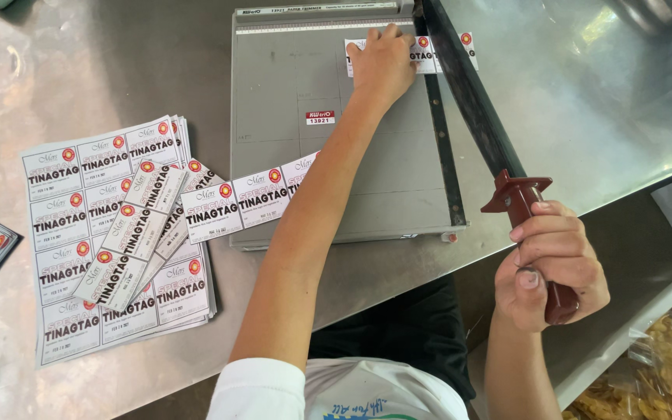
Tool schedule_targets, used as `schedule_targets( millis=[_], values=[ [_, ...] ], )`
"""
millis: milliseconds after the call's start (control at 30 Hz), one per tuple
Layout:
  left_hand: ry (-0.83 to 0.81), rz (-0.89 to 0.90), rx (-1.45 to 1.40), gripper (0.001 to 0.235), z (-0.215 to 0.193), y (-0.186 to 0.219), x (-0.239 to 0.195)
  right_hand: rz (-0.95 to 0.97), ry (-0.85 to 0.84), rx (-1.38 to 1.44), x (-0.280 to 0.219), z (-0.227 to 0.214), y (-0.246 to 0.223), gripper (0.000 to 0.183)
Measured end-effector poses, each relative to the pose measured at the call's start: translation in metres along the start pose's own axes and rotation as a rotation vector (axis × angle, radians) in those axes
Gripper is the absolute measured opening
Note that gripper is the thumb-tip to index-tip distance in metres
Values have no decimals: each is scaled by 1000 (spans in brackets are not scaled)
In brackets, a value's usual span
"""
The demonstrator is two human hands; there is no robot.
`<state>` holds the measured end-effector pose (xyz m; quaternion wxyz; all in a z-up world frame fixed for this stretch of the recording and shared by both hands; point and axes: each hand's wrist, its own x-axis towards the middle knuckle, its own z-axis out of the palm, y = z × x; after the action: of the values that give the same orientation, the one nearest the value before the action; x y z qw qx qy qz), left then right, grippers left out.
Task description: The person uses a manual paper trimmer to cut a stack of printed label sheets into smaller strips. They align the sheets, press the lever to cut, and then separate the cut strips, repeating the process with additional sheets.
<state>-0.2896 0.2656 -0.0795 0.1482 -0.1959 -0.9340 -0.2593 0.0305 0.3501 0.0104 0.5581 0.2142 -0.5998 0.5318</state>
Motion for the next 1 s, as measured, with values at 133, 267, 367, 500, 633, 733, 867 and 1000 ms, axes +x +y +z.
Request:
schedule_targets(
  millis=[133, 267, 367, 500, 633, 733, 867, 1000],
  values=[
    [-18, -13, -10, 35, -3, 1, 0, 1, -2, -6, -2, -1, 0, 29],
    [-2, -2, -2, 35, -1, 0, -1, 9, -19, -6, -18, -13, 6, 29],
    [-9, -10, 6, 36, 1, -1, 1, 13, -35, -13, -43, -22, 11, 32],
    [11, -1, 0, 37, 3, -1, 1, 60, -43, -79, -67, -27, 7, 37],
    [11, 16, -16, 35, 3, -2, -1, 28, -91, 1, -44, -26, 8, 39],
    [60, 34, -19, 30, -2, -11, 0, -35, -241, 46, 20, -35, 26, 28],
    [130, -9, 93, 24, -22, -38, 6, 2, -355, 10, 91, -32, 43, 25],
    [70, -15, 104, 21, -20, -38, 3, 47, -318, 33, 81, -23, 31, 24]
  ],
)
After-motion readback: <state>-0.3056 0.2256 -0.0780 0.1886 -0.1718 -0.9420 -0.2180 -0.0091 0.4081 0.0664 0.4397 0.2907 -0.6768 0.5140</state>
